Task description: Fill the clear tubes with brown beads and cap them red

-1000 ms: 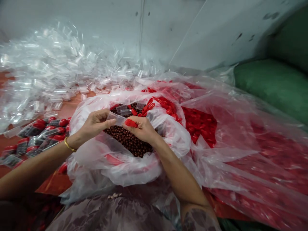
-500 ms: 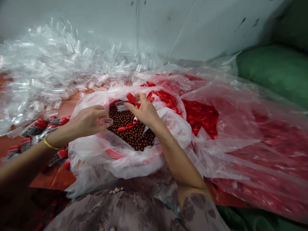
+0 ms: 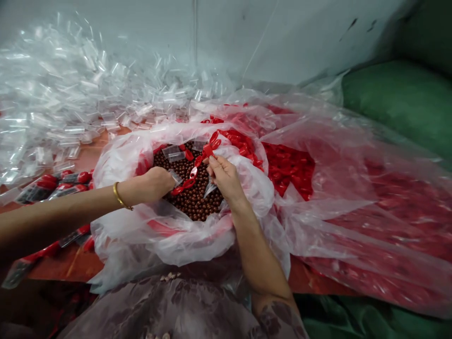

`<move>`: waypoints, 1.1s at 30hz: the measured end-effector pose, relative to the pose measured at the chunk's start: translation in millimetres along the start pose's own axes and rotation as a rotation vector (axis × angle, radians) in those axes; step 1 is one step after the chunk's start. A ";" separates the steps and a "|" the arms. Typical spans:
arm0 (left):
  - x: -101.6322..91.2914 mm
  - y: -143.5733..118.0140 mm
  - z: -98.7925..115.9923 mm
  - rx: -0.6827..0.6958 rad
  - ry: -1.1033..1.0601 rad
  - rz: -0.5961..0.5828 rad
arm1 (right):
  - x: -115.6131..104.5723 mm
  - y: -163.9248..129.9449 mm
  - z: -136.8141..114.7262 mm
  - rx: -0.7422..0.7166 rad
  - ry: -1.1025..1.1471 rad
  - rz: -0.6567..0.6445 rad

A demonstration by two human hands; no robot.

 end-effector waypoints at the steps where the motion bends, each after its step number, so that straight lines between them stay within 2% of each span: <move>1: 5.1 2.8 4.4 -0.003 0.021 -0.047 | 0.0 -0.2 -0.3 -0.001 0.002 0.002; 3: 10.9 6.4 9.2 0.010 -0.006 -0.099 | -1.8 -0.6 -1.0 -0.012 0.016 0.023; 5: 11.1 8.7 9.0 0.041 -0.159 -0.098 | -5.2 -1.0 -1.1 -0.026 0.022 0.055; 8: 9.2 10.9 0.3 0.046 -0.596 -0.108 | -10.8 -1.0 0.1 -0.050 -0.009 0.097; 12: 10.8 7.9 -12.6 -0.040 -1.283 -0.226 | -15.5 -0.1 -3.2 -0.156 -0.172 0.122; 15: 10.5 -2.9 -16.4 -0.107 -1.577 -0.297 | -12.8 -0.1 -6.4 -0.192 -0.207 0.098; 18: 9.0 -16.0 -18.5 -0.145 -1.700 -0.292 | -6.7 -0.9 -6.0 -0.129 -0.067 0.061; 23: 9.8 -26.1 -23.1 -0.122 -1.764 -0.135 | -2.5 -3.7 -6.3 0.015 0.150 0.094; 26: 15.9 -25.0 -22.7 -0.115 -1.814 -0.143 | -0.5 -4.1 -11.2 -0.012 0.204 0.146; 29: 17.7 -23.5 -18.3 -0.052 -1.814 -0.201 | 10.0 -6.1 -13.7 -0.053 0.183 0.122; 33: 18.4 -24.4 -16.5 -0.041 -1.778 -0.267 | 24.8 -13.6 -20.9 -0.186 0.005 0.077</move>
Point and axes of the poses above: each hand's wrist, its own y-axis towards the middle knuckle, its own x-axis out of the palm, z = x × y, the point moved 6 cm from there along y, towards the middle knuckle, and after that the axes turned 14 degrees about -x, right-handed, at the moved point
